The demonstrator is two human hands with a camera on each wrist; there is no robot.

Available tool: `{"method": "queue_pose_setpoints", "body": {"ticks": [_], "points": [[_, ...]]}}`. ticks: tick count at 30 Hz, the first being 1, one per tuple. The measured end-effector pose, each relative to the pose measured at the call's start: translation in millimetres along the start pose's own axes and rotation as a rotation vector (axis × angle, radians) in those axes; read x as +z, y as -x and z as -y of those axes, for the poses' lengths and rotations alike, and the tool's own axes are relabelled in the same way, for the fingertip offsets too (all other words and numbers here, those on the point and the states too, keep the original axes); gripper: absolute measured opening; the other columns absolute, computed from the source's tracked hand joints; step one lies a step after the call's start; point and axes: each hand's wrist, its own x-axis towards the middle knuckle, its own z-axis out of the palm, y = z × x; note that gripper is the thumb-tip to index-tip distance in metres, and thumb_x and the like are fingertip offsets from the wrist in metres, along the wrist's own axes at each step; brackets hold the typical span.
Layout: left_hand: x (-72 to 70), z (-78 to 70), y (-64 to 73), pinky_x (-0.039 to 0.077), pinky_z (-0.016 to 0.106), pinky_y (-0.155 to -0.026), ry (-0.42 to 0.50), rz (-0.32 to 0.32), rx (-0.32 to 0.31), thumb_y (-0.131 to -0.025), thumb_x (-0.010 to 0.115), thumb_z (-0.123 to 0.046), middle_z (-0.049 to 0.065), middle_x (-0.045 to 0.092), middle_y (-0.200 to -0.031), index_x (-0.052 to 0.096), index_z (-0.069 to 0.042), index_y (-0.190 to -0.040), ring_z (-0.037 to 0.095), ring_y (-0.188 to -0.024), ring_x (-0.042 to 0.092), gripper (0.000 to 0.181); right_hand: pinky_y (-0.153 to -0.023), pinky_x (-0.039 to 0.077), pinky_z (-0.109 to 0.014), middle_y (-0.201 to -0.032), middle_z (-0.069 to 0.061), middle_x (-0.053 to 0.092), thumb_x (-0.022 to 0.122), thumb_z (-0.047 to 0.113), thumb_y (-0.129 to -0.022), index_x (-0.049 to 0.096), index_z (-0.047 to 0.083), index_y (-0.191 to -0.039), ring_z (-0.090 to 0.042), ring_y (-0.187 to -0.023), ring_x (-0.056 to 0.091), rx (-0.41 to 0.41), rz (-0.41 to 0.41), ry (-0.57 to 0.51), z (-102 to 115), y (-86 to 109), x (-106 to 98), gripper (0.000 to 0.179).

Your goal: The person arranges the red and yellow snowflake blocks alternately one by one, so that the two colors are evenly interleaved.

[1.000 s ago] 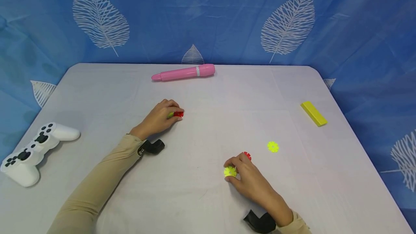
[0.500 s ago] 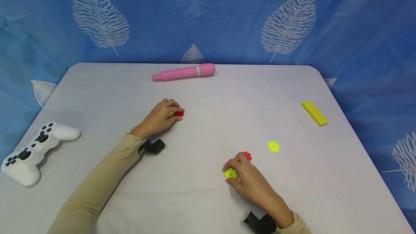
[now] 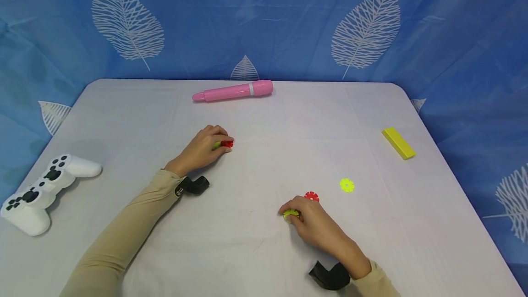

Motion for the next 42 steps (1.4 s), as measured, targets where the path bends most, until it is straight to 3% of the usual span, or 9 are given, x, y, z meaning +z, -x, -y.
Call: {"method": "queue_pose_setpoints", "body": {"ticks": [9, 17, 27, 36, 42], "points": [[0.9, -0.3, -0.6, 0.040, 0.038, -0.081, -0.012, 0.011, -0.008, -0.083, 0.065, -0.024, 0.005, 0.060, -0.103, 0.068, -0.010, -0.106, 0.022, -0.095, 0.051, 0.027, -0.065, 0.042, -0.017, -0.088, 0.009, 0.066, 0.061, -0.008, -0.077, 0.069, 0.018, -0.092, 0.000, -0.073, 0.049, -0.087, -0.032, 0.018, -6, -12.7, 1, 0.030], [0.0, -1.6, -0.5, 0.039, 0.038, -0.081, 0.012, 0.025, -0.017, -0.084, 0.064, -0.023, 0.004, 0.059, -0.105, 0.068, -0.009, -0.106, 0.022, -0.097, 0.050, 0.026, -0.062, 0.042, -0.018, -0.090, 0.004, 0.067, 0.057, -0.007, -0.080, 0.069, 0.014, -0.093, -0.002, -0.071, 0.048, -0.047, -0.002, 0.020, 1, -35.8, 0, 0.027], [-1.3, -2.1, -1.0, 0.040, 0.038, -0.081, 0.001, 0.008, -0.012, -0.083, 0.065, -0.024, 0.003, 0.061, -0.105, 0.068, -0.009, -0.106, 0.022, -0.096, 0.051, 0.027, -0.069, 0.047, -0.027, -0.098, -0.005, 0.068, 0.053, 0.000, -0.085, 0.069, 0.011, -0.095, -0.015, -0.082, 0.059, 0.073, -0.044, -0.031, 12, -100.1, 1, 0.022], [-0.2, -0.7, -1.1, 0.040, 0.038, -0.081, 0.009, 0.015, -0.015, -0.083, 0.065, -0.024, 0.003, 0.060, -0.104, 0.069, -0.010, -0.105, 0.021, -0.096, 0.050, 0.026, -0.081, 0.049, -0.037, -0.106, -0.008, 0.067, 0.056, 0.006, -0.085, 0.068, 0.011, -0.102, -0.022, -0.097, 0.062, 0.173, -0.112, -0.133, 4, -162.3, 6, 0.021], [-1.3, 0.5, -1.5, 0.040, 0.038, -0.081, -0.004, 0.022, -0.020, -0.084, 0.064, -0.024, 0.003, 0.060, -0.104, 0.069, -0.011, -0.104, 0.021, -0.096, 0.050, 0.025, -0.071, 0.048, -0.028, -0.096, -0.010, 0.069, 0.062, 0.009, -0.083, 0.065, 0.010, -0.104, -0.020, -0.086, 0.064, 0.242, -0.145, -0.176, 6, -189.1, 13, 0.021]]}}
